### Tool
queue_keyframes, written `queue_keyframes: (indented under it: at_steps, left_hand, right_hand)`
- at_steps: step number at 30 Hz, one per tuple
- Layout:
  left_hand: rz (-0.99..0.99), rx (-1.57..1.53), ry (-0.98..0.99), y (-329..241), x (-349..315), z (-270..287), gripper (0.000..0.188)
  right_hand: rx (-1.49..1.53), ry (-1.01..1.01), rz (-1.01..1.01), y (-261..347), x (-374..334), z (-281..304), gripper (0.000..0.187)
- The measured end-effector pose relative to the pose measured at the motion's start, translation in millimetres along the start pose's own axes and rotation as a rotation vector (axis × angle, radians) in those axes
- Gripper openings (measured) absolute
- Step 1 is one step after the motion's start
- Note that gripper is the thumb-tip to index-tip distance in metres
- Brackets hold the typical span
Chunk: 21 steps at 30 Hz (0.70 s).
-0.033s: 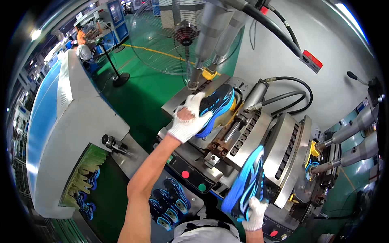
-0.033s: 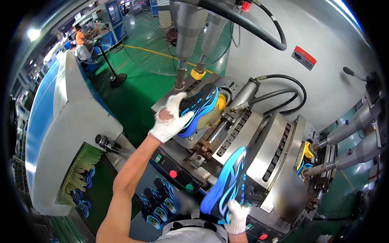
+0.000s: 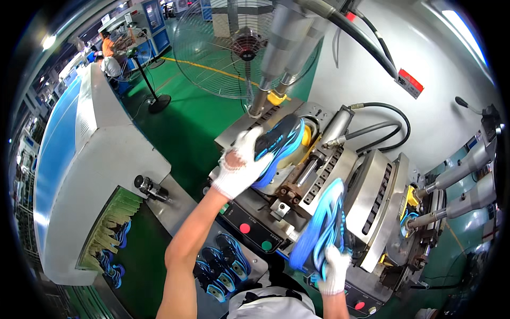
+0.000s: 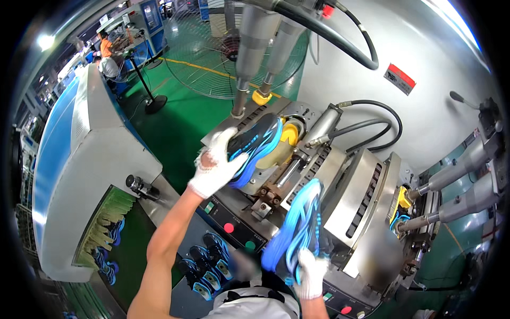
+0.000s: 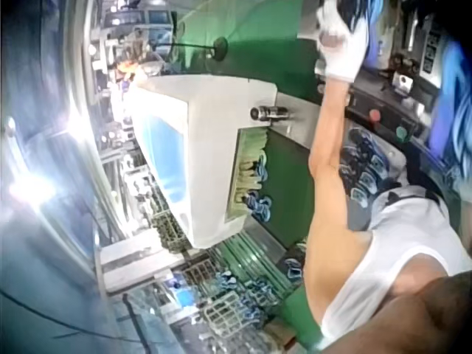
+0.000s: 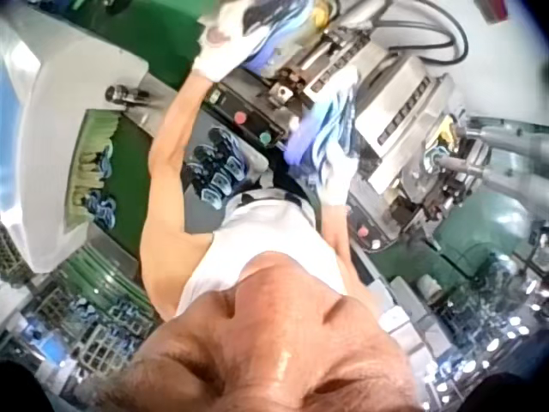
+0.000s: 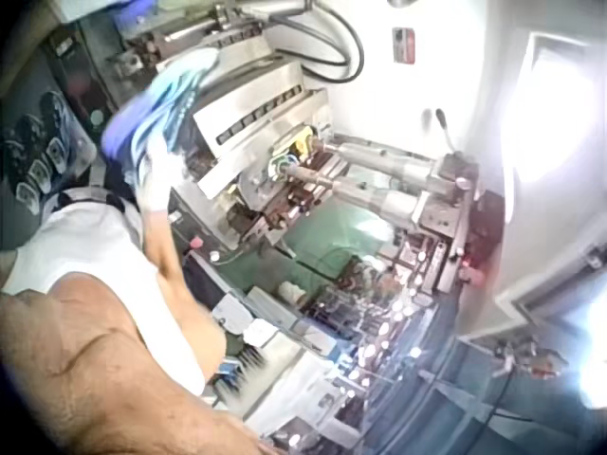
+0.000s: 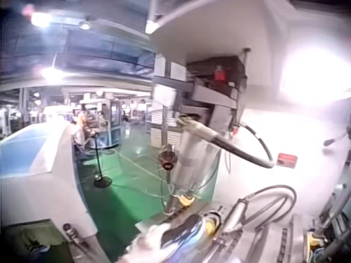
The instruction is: The person places blue shoes into a shaping machine and سپس transfers them to a conveyor belt.
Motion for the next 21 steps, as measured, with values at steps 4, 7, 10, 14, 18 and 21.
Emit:
queue_keyframes:
  at_steps: [4, 7, 10, 14, 18, 21]
  left_hand:
    - [0.187, 0.046, -0.124, 65.9, -97.9, 142.8, 0.063]
    - [0.493, 0.092, -0.122, 139.9, -204.5, 164.8, 0.063]
    - [0.838, 0.157, -0.15, 197.8, -306.3, 185.4, 0.062]
    - [1.136, 0.471, -0.284, 240.4, -448.6, 200.3, 0.065]
    - [1.558, 0.584, -0.53, 258.8, -581.2, 210.1, 0.065]
    - [1.611, 0.452, -0.554, 236.9, -616.1, 176.5, 0.068]
  right_hand:
    - [0.256, 0.341, -0.11, -70.3, 84.1, -180.5, 0.029]
    - [0.203, 0.327, -0.285, -125.7, 172.5, -234.6, 0.017]
    - [-0.315, 0.198, -0.04, -191.4, 293.6, -214.1, 0.015]
    - [-1.557, 0.07, 0.401, -211.8, 351.8, -198.6, 0.029]
    - [-1.649, 0.225, 0.282, -255.2, 360.6, -229.7, 0.037]
    - [-2.045, 0.826, 0.56, -276.7, 322.6, -271.5, 0.036]
Point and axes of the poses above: each hand's wrist, its own x-axis towards the middle knuckle, its own z-axis out of the back of the hand, y = z × x, the point moved 9 cm from there along x, towards the middle knuckle, and after that the axes turned 15 degrees about z, right-handed, at the moved point
